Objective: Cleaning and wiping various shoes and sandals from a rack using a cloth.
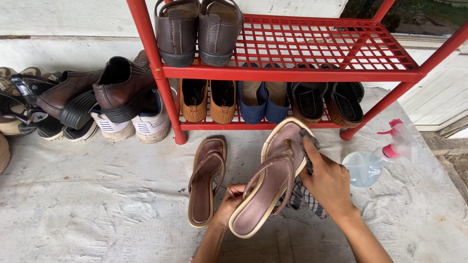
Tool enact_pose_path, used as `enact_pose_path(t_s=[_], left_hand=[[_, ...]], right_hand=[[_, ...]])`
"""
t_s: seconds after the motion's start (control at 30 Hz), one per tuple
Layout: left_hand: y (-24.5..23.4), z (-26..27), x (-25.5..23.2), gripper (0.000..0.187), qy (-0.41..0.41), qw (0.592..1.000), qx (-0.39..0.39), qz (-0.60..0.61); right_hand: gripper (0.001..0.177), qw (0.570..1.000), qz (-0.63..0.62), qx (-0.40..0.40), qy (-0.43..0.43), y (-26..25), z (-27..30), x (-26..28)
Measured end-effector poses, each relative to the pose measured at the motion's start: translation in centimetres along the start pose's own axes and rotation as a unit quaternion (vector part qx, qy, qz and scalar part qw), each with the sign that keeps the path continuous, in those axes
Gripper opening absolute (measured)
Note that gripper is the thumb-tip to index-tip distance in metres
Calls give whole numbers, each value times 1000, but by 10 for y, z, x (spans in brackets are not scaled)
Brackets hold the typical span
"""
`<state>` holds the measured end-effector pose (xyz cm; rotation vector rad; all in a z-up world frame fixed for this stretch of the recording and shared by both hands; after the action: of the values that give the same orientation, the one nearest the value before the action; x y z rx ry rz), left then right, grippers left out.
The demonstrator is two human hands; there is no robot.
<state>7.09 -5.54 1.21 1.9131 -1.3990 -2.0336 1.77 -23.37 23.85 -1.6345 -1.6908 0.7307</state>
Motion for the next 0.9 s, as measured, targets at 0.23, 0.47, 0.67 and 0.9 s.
enact_pose_path(t_s=[0.23, 0.47, 0.67, 0.9], left_hand=[[-13, 3, 16, 32, -38, 989, -59, 129], [3, 6, 2, 50, -48, 979, -64, 186], [6, 3, 6, 54, -51, 968, -30, 246], [0, -1, 14, 47, -44, 974, -20, 220]], right_hand=[[63, 976, -142, 165, -20, 47, 36, 19], [48, 847, -476, 213, -99, 74, 90, 33], [48, 898, -398, 167, -85, 71, 74, 9], [56, 986, -115, -52, -104, -26, -2, 7]])
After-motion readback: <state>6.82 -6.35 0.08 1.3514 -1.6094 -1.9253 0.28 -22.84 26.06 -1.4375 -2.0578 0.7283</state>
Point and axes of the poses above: each hand's wrist, its own z-axis away from the middle knuckle, its own y-axis out of the palm, x = y × z, the point moved 9 cm from there along -z, towards the middle knuckle, and after that the axes turned 4 degrees about -x, right-handed, at the moved point
